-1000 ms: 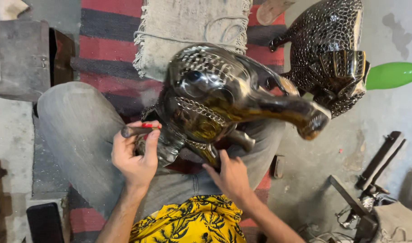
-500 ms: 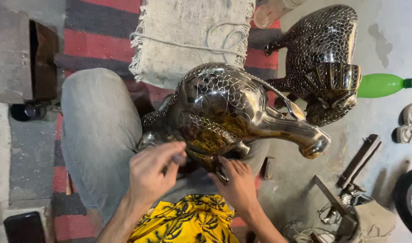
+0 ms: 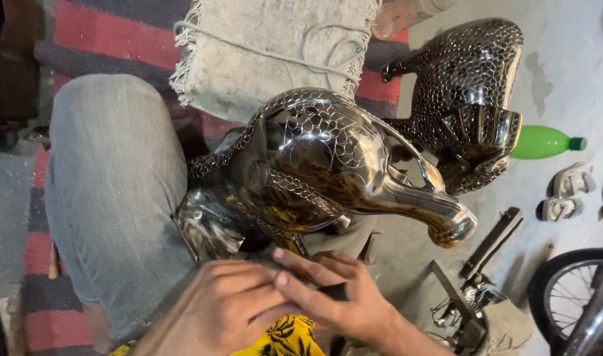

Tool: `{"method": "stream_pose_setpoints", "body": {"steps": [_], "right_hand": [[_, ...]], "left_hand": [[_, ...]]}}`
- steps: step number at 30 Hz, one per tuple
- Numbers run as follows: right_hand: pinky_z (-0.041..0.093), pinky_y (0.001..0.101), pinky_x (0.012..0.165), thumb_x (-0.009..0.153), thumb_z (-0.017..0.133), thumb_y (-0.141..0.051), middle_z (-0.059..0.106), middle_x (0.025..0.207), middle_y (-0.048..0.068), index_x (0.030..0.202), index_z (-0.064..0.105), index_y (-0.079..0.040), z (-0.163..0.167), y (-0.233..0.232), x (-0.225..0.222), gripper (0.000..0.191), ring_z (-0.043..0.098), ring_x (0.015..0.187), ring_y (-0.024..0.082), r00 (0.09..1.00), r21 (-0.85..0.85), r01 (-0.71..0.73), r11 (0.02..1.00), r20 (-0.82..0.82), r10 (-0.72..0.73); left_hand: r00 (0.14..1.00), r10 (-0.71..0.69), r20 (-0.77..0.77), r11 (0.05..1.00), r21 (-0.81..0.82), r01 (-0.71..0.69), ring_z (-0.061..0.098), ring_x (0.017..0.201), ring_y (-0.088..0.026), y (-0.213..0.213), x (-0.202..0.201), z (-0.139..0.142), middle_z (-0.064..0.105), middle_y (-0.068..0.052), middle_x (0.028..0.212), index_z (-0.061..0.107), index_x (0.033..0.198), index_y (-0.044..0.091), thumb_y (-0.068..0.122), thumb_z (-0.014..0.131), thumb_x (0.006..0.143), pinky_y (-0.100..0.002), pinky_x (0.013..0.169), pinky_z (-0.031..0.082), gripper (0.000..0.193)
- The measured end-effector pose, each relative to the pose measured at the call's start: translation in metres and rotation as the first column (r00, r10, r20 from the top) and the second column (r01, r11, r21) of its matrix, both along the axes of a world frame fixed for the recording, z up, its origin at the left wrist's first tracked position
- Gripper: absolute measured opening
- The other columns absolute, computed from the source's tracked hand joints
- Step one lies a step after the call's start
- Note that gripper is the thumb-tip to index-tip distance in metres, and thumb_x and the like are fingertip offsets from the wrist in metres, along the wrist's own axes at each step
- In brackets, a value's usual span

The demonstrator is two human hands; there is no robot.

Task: The person sits cross-legged on a rug holding a brass elephant figurine on their lap. They hold a chisel against the figurine's surface and strike it with a wooden mallet to carve decorative patterns, repositioning the chisel and rotating the figurine to engrave different areas.

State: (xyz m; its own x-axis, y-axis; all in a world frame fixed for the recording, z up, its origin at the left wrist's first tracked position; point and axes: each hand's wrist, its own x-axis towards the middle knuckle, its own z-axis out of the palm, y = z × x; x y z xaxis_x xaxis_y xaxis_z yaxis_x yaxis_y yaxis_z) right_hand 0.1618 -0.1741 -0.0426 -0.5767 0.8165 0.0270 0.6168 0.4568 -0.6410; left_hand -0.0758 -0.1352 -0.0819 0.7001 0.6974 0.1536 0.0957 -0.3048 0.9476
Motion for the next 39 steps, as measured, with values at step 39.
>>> {"method": "stream_pose_setpoints", "body": {"steps": [39], "right_hand": [[0.062,0.0297,0.078,0.086,0.081,0.010,0.076,0.104,0.011,0.104,0.065,-0.004,0.043,0.083,0.056,0.028,0.078,0.094,0.020,0.926,0.135,0.378,0.916,-0.046,-0.375]], "left_hand": [[0.862,0.506,-0.003,0.821,0.308,-0.481,0.074,0.081,-0.023,0.012,0.002,-0.039,0.076,-0.007,0.102,0.072,0.097,0.004,0.002,0.086,0.076,-0.032,0.070,0.057,0.025]]}}
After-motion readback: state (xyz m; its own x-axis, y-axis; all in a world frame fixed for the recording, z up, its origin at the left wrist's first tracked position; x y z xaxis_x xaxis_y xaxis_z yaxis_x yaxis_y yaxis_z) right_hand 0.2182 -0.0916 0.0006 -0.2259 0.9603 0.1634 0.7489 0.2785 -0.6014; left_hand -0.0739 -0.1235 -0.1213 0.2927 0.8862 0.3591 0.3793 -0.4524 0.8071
